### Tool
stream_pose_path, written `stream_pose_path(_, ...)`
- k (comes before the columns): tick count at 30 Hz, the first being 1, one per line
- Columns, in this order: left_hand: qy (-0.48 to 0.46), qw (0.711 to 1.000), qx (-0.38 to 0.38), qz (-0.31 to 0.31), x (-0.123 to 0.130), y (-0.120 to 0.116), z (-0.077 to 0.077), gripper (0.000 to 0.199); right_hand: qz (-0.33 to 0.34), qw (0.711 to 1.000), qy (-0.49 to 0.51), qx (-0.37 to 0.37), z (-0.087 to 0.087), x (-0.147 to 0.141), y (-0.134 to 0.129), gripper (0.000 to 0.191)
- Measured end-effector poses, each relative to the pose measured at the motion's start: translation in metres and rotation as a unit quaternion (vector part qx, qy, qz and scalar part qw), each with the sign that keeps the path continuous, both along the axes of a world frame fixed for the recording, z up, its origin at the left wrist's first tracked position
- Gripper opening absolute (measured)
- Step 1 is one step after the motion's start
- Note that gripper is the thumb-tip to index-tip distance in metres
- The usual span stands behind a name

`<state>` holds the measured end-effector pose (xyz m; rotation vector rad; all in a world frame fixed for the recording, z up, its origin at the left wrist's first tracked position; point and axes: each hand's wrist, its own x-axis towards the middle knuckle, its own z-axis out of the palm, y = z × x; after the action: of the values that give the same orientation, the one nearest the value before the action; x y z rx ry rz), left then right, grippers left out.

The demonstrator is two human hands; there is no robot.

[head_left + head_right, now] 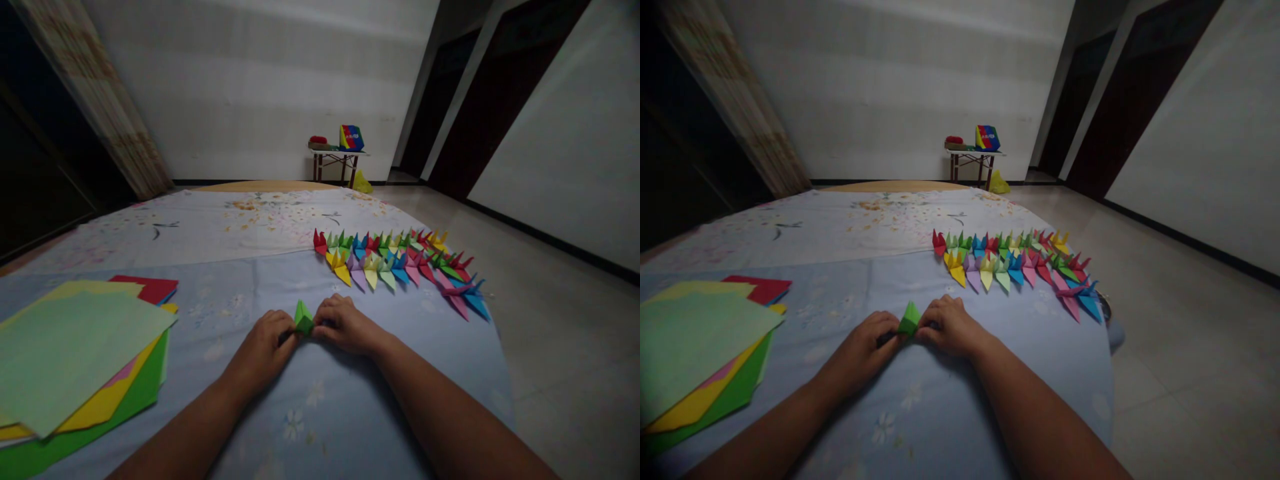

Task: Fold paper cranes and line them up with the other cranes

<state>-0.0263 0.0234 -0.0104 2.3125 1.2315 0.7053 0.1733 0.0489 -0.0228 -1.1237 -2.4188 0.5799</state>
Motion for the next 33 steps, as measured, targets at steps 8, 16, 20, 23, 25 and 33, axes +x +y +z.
stream_pose_path(8, 0.021, 0.998, 0.01, 0.063, 0.002, 0.003, -0.008, 0.016, -0.037, 0.999, -0.039, 0.002, 0.005, -0.007, -0.003, 0.017)
stream_pose_path(16, -0.007, 0.998, -0.021, 0.06, 0.001, 0.007, -0.008, 0.023, -0.054, 0.998, -0.04, 0.005, 0.003, -0.008, -0.002, 0.022)
stream_pose_path(20, -0.011, 0.997, -0.015, 0.076, 0.001, 0.009, -0.013, 0.02, -0.068, 0.997, -0.048, -0.002, 0.004, -0.01, -0.002, 0.021)
stream_pose_path(23, -0.007, 0.997, -0.011, 0.079, 0.003, 0.01, -0.016, 0.018, -0.08, 0.995, -0.054, -0.009, 0.005, -0.013, -0.002, 0.019)
stream_pose_path(25, 0.003, 0.997, 0.0, 0.082, 0.003, 0.01, -0.017, 0.017, -0.087, 0.995, -0.051, -0.012, 0.005, -0.015, -0.002, 0.018)
stream_pose_path(33, 0.052, 0.993, 0.047, 0.093, 0.006, 0.005, -0.017, 0.015, -0.107, 0.992, -0.06, -0.023, 0.005, -0.018, -0.002, 0.017)
